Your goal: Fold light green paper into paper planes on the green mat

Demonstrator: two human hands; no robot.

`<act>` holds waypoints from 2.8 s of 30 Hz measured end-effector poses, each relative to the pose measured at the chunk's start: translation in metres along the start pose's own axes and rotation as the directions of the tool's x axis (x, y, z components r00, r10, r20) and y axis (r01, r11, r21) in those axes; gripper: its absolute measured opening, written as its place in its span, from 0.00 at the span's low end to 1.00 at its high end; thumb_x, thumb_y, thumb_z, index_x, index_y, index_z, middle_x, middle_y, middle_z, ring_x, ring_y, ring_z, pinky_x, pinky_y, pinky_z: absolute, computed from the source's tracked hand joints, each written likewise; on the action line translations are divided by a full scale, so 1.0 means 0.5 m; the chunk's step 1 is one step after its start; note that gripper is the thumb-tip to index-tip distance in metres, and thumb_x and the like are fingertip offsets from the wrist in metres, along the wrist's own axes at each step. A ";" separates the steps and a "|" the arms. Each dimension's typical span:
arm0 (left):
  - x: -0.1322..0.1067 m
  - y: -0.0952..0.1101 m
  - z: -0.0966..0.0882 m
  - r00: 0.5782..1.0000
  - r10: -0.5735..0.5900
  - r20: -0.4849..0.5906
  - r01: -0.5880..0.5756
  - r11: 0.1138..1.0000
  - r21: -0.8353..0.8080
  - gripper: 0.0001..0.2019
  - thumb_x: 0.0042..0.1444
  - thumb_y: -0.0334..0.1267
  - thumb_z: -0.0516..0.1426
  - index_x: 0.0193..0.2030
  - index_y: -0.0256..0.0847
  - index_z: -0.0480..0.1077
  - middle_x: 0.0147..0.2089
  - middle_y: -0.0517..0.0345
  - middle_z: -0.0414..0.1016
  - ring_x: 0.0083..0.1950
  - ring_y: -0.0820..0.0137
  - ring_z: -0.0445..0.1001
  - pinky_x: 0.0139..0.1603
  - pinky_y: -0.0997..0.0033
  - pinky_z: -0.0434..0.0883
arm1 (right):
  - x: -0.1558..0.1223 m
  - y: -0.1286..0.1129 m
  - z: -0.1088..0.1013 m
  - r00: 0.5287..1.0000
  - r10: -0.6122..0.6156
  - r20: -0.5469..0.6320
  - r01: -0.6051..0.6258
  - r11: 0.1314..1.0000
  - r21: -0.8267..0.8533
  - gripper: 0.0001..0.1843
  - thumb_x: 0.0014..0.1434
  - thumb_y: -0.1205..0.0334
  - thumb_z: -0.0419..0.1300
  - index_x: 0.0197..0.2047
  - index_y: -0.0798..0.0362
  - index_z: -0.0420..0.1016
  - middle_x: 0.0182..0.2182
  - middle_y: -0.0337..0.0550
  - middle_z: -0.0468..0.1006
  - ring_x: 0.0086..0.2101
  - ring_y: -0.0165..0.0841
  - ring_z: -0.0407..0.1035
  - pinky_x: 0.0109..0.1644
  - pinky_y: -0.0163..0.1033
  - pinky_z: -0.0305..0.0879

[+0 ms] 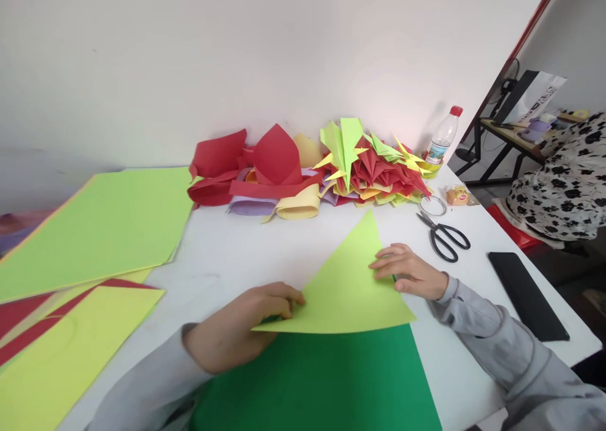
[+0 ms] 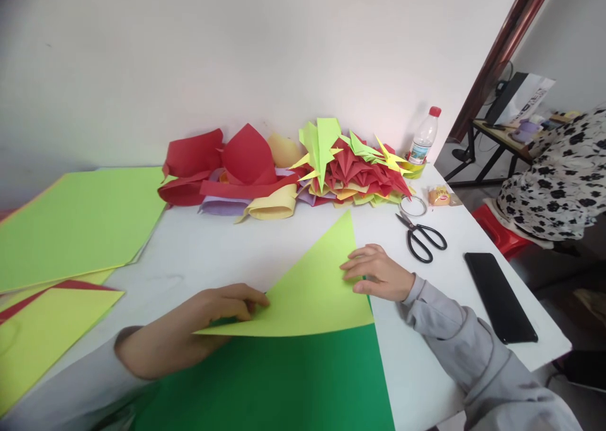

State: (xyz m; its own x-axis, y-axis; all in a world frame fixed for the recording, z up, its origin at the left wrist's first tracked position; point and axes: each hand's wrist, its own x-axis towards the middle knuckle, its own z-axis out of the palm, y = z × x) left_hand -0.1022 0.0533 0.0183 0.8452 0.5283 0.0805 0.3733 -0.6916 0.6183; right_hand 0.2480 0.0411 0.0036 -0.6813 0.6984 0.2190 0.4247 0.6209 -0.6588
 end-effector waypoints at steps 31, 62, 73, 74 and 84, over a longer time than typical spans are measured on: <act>0.034 0.009 0.000 0.833 -0.419 -0.360 0.276 0.880 -0.386 0.18 0.47 0.56 0.61 0.36 0.47 0.81 0.44 0.55 0.82 0.48 0.55 0.78 0.56 0.56 0.71 | 0.004 -0.011 0.027 0.857 0.365 -0.364 -0.270 0.919 0.286 0.21 0.62 0.46 0.56 0.32 0.55 0.79 0.27 0.42 0.80 0.28 0.34 0.72 0.33 0.37 0.69; 0.029 0.029 0.027 0.879 0.211 -0.428 -0.239 0.971 -0.012 0.13 0.63 0.34 0.51 0.42 0.43 0.78 0.41 0.49 0.82 0.47 0.63 0.77 0.46 0.61 0.77 | -0.006 0.004 -0.025 0.866 0.215 -0.452 0.004 0.900 0.436 0.14 0.53 0.48 0.66 0.36 0.49 0.83 0.37 0.49 0.82 0.41 0.41 0.76 0.47 0.45 0.73; 0.028 -0.018 0.045 0.966 0.193 -0.174 -0.180 0.980 0.085 0.09 0.55 0.33 0.56 0.40 0.41 0.77 0.45 0.48 0.81 0.53 0.58 0.75 0.54 0.56 0.73 | -0.010 0.002 -0.043 0.991 0.012 -0.131 0.003 0.993 0.118 0.20 0.53 0.50 0.67 0.48 0.49 0.77 0.44 0.51 0.80 0.51 0.44 0.70 0.58 0.55 0.63; 0.028 -0.017 0.044 0.966 0.198 -0.168 -0.188 0.979 0.077 0.09 0.55 0.34 0.56 0.39 0.41 0.77 0.46 0.47 0.81 0.53 0.57 0.75 0.54 0.55 0.73 | -0.008 -0.009 -0.040 0.976 0.019 -0.217 -0.007 0.999 0.054 0.20 0.55 0.53 0.66 0.50 0.49 0.76 0.45 0.51 0.79 0.51 0.44 0.70 0.58 0.55 0.64; 0.025 -0.016 0.063 0.971 0.132 -0.198 -0.116 0.989 0.092 0.07 0.56 0.37 0.57 0.36 0.44 0.78 0.46 0.50 0.81 0.55 0.57 0.72 0.55 0.54 0.70 | -0.010 -0.158 0.076 0.933 -0.355 -0.055 0.220 0.686 -0.693 0.20 0.63 0.69 0.52 0.57 0.48 0.70 0.52 0.50 0.77 0.56 0.44 0.67 0.67 0.62 0.46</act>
State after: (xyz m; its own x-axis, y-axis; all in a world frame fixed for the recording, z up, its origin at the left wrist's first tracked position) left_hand -0.0825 0.0500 -0.0099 0.7947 0.5193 0.3142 0.3066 -0.7902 0.5306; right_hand 0.1951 -0.0248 0.0271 -0.7539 0.4511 0.4776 0.5548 0.8265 0.0951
